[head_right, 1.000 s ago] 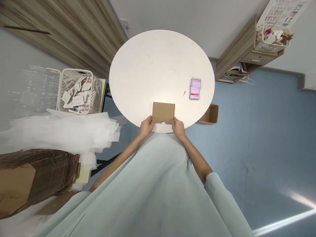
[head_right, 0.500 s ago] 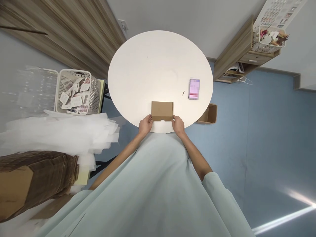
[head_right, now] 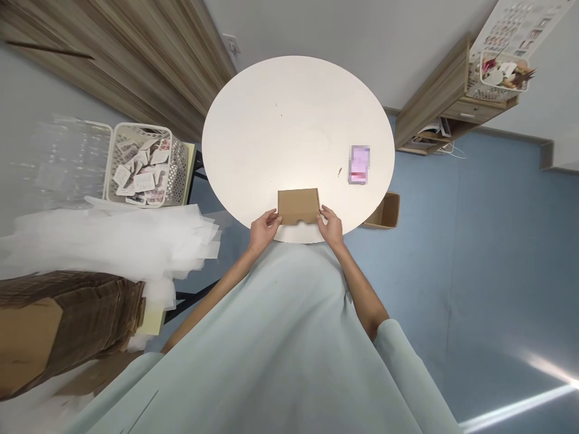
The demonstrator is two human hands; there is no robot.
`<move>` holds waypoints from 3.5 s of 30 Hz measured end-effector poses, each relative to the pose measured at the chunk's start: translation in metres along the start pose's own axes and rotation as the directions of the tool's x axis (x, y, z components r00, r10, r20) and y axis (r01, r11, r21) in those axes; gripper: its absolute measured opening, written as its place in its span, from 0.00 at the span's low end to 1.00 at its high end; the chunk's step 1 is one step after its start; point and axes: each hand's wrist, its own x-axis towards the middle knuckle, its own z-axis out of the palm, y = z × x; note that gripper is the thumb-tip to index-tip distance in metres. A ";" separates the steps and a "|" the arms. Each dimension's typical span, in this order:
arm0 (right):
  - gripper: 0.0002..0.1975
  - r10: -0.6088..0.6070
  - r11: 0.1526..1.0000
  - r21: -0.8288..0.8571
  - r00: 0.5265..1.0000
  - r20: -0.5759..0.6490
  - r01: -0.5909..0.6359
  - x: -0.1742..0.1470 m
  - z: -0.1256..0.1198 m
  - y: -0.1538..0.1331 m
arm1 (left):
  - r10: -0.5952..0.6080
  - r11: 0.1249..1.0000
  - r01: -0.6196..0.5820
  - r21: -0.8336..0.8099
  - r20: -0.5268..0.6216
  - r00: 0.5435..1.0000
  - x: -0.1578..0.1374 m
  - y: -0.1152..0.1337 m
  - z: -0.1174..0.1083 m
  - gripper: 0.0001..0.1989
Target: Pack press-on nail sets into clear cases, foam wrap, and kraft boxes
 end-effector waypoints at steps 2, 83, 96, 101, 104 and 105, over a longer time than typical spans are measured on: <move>0.18 -0.004 0.998 0.058 1.000 -0.006 0.004 -0.006 -0.008 -0.011 | 0.037 0.999 -0.037 -0.015 -0.041 0.998 -0.009 0.007 -0.008 0.19; 0.23 0.526 0.673 0.596 0.850 0.031 -0.439 -0.151 0.032 0.038 | -0.083 0.892 0.150 -0.427 0.171 0.982 -0.092 -0.067 0.009 0.33; 0.29 0.589 0.630 0.651 0.806 -0.047 -0.423 -0.236 -0.035 0.074 | -0.078 0.879 0.235 -0.415 0.361 0.929 -0.151 -0.041 0.057 0.39; 0.29 0.562 0.625 0.691 0.824 -0.076 -0.363 -0.232 -0.074 0.095 | 0.003 0.928 0.133 -0.349 0.362 0.932 -0.146 0.006 0.088 0.37; 0.29 0.564 0.609 0.714 0.821 -0.086 -0.344 -0.231 -0.110 0.114 | 0.028 0.943 0.098 -0.317 0.369 0.929 -0.145 0.037 0.125 0.35; 0.29 0.570 0.603 0.721 0.817 -0.088 -0.342 -0.231 -0.125 0.121 | 0.030 0.948 0.094 -0.305 0.377 0.926 -0.145 0.046 0.140 0.35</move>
